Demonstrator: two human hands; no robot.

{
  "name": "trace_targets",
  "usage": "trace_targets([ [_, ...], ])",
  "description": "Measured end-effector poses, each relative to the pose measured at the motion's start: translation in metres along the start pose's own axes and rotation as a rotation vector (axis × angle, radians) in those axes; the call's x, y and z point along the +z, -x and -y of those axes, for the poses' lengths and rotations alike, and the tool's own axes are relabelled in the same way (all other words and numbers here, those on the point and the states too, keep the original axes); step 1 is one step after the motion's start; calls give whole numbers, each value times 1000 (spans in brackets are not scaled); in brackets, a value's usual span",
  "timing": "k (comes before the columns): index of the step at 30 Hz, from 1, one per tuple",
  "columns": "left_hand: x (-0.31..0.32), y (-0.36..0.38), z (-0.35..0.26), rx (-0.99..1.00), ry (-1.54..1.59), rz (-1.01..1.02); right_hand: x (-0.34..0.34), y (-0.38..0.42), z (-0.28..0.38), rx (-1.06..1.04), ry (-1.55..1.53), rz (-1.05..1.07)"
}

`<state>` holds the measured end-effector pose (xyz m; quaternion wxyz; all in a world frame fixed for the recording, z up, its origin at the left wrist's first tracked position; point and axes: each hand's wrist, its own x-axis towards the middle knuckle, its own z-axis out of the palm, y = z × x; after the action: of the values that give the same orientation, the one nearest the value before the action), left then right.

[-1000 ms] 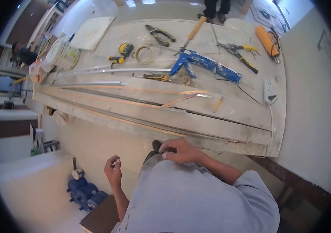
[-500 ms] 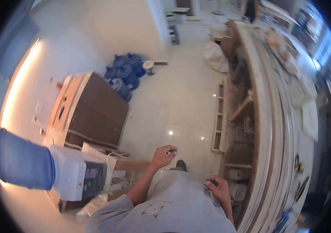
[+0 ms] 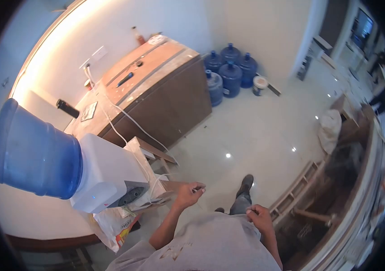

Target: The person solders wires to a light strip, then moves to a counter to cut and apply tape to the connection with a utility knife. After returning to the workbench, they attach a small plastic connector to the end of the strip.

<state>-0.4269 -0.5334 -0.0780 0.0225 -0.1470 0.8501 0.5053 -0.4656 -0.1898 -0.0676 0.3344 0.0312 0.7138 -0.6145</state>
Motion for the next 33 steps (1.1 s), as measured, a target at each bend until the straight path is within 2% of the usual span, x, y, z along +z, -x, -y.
trace_targets([
  [2, 1, -22, 4, -84, 39, -9, -12, -48, 21, 72, -3, 9],
  [6, 4, -71, -1, -128, 75, -151, -38, -157, 77, 82, 54, 127],
  [9, -12, -102, -20, -215, 65, -314, -47, -247, 128, 44, 96, 253],
  [11, -19, -117, -34, -391, 175, -382, -51, -312, 173, -35, 296, 353],
  [12, -19, -119, -37, -409, 185, -403, -53, -346, 186, -55, 329, 391],
  [13, -19, -123, -39, -420, 179, -482, -48, -367, 212, -53, 349, 409],
  [15, -18, -134, -37, -422, 184, -573, -34, -409, 265, -224, 615, 428],
  [17, -20, -146, -26, -507, 159, -606, -14, -452, 294, -242, 639, 452],
  [20, -33, -182, -15, -508, 259, -651, 25, -500, 319, -268, 638, 494],
  [23, -71, -239, 4, -495, 185, -555, 71, -517, 333, -262, 676, 566],
  [25, -104, -275, 5, -368, 205, -559, 91, -511, 331, -144, 479, 585],
  [29, -196, -316, -36, -329, 292, -590, 121, -526, 324, 12, 461, 754],
  [31, -242, -301, -83, 24, 518, -672, 141, -529, 337, 79, 566, 811],
  [33, -275, -278, -149, 581, 559, -807, 159, -543, 358, 72, 672, 940],
])
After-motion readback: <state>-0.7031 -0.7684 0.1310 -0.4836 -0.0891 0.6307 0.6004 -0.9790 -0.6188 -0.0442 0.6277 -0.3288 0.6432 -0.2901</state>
